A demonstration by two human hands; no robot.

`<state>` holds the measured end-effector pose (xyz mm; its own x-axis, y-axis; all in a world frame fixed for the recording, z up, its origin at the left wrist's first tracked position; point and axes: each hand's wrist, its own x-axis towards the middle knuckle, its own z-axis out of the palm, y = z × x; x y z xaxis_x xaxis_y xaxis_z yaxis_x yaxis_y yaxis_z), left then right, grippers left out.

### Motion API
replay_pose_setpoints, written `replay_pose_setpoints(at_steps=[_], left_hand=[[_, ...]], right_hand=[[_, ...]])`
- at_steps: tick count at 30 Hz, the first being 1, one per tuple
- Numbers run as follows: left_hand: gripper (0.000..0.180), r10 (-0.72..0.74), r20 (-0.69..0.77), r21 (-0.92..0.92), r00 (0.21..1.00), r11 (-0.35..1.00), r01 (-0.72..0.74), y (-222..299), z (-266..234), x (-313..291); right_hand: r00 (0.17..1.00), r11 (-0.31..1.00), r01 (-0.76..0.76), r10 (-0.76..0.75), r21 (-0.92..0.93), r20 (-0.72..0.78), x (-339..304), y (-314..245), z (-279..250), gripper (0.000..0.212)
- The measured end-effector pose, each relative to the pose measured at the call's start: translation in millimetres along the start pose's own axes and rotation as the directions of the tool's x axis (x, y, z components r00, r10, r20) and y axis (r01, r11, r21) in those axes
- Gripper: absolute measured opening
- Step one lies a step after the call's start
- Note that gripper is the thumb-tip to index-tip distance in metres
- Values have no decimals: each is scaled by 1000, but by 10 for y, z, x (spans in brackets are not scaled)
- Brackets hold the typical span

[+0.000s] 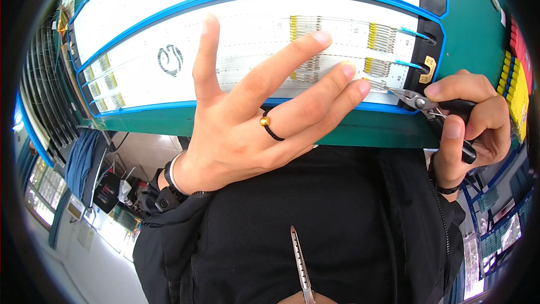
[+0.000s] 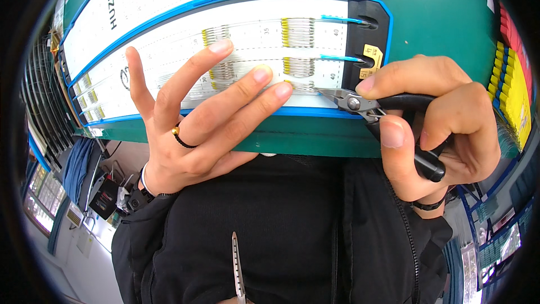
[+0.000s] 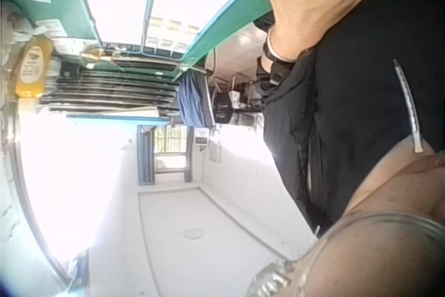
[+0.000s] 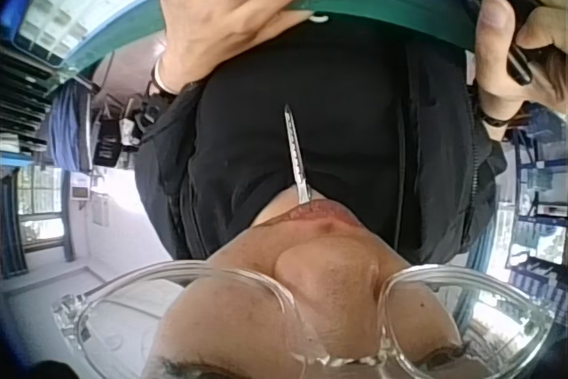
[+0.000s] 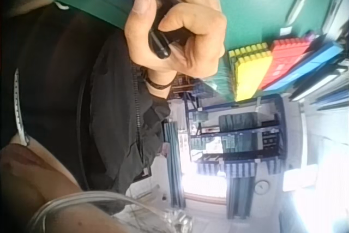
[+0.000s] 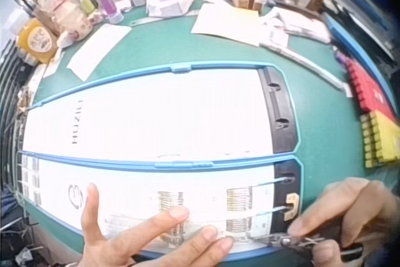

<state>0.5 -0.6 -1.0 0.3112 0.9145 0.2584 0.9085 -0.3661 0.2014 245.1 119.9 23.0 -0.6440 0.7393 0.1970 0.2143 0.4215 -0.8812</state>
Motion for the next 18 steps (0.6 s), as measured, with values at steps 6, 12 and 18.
replay_pose_setpoints(at_steps=[6,12,18], left_hand=[[42,8,-5,9,1000,1000,-8,-4,23,-24],[43,8,-14,15,1000,1000,-8,-1,37,-26],[43,-15,21,-6,1000,1000,15,13,-30,3]], right_hand=[[1000,1000,-4,4,12,-21,2,4,24,27],[1000,1000,0,0,-4,-10,11,-4,13,27],[999,999,35,-35,10,22,39,26,26,27]])
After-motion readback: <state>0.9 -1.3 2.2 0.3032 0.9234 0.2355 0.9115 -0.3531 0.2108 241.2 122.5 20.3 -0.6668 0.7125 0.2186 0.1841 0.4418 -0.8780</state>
